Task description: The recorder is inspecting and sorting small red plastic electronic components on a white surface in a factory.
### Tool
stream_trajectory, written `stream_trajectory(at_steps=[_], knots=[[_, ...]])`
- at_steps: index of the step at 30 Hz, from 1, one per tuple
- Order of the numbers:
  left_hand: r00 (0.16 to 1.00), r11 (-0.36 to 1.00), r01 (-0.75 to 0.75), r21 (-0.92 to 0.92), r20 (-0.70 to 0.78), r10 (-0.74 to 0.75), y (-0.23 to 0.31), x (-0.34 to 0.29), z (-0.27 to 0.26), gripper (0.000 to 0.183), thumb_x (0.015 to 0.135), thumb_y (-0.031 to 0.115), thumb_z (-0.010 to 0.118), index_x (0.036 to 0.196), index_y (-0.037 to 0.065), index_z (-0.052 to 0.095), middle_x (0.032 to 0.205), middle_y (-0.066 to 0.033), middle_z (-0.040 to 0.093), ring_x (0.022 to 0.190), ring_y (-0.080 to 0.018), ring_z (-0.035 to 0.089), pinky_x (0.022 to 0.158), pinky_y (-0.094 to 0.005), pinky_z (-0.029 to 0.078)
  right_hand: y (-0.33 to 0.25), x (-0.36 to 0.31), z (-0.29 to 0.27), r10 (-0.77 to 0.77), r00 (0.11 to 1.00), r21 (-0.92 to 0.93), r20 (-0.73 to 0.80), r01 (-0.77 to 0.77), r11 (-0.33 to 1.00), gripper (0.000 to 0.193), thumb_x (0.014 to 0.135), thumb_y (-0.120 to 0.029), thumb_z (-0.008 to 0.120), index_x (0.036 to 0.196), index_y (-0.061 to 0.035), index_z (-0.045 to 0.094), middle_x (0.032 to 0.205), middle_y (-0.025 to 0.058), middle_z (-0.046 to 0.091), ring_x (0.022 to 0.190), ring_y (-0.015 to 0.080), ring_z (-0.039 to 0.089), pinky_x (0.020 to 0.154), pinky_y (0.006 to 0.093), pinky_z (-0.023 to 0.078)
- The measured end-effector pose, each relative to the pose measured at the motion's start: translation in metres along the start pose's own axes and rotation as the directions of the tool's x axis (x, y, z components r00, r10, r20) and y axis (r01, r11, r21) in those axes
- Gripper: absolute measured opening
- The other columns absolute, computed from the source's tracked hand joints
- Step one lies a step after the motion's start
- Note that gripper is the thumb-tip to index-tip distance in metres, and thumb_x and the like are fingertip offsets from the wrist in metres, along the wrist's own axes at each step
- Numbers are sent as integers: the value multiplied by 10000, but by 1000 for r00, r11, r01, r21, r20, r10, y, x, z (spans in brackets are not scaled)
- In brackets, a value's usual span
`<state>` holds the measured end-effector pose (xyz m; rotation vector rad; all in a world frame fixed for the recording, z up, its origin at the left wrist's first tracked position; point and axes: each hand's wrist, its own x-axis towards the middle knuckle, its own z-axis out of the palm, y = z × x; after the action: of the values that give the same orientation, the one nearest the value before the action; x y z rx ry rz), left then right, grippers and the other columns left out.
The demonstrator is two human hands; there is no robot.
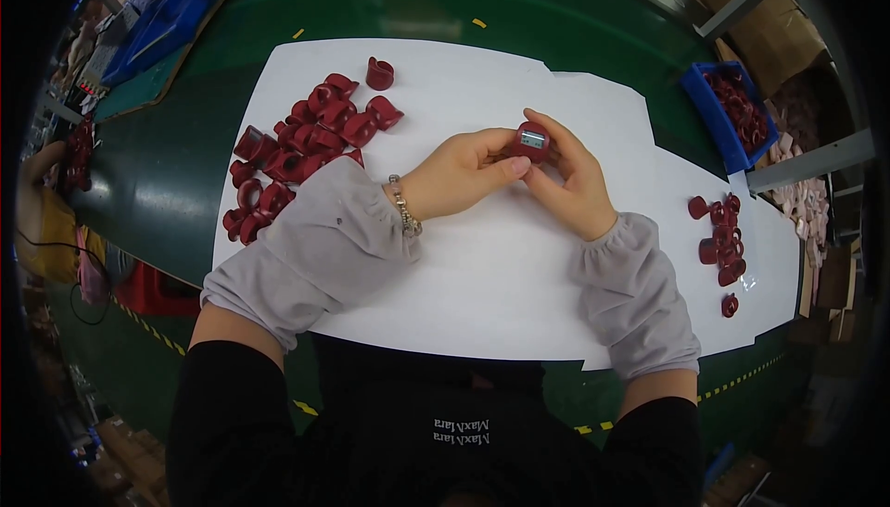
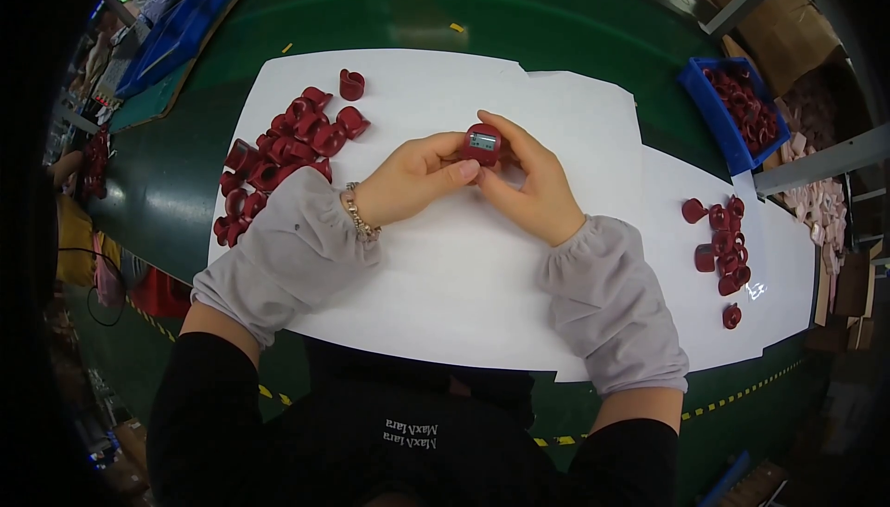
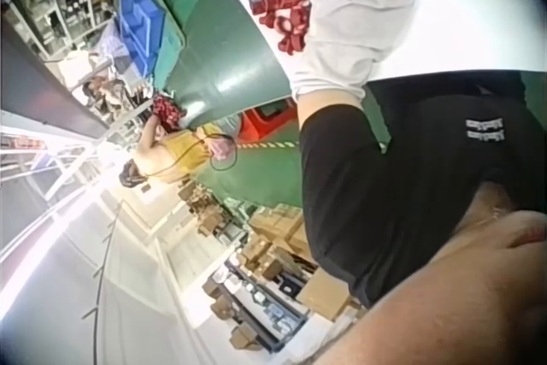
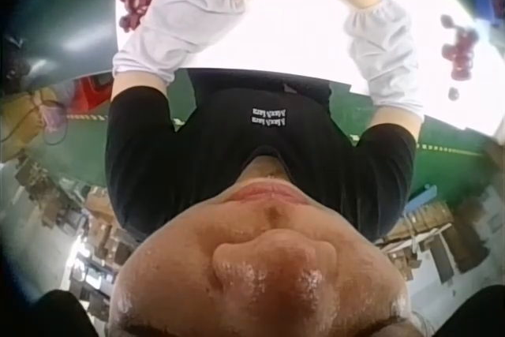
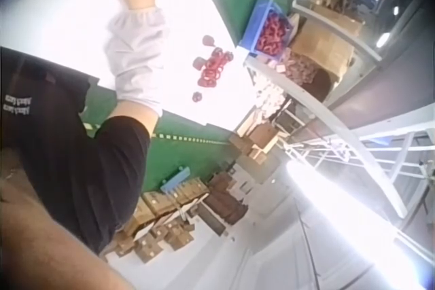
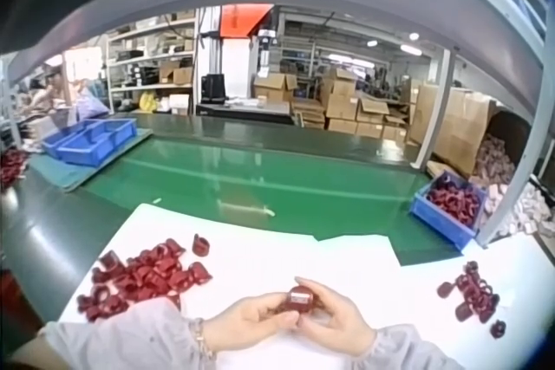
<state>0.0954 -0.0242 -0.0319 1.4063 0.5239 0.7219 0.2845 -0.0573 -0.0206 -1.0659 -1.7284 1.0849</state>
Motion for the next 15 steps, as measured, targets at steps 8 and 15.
stream_trajectory(at_steps=[8,15], knots=[[1000,1000,22,-16,-5,-22,2,0,0,284,955,140,498,1190,-17,531,1005,-39,604,901,-83,545,811,-238,455,-2,-1,-1,14,1000,17,12,-14,1000,566,835,0,597,1359,-29,385,1255,109,488,1131,194,510,988,330,417],[1000,1000,-1,7,-6,1,0,-1,1,265,952,146,507,1158,-17,550,983,-33,609,877,-77,540,791,-239,454,-4,-1,0,9,1000,32,29,-10,999,568,821,15,587,1353,-24,393,1221,104,509,1108,183,518,982,320,413]])
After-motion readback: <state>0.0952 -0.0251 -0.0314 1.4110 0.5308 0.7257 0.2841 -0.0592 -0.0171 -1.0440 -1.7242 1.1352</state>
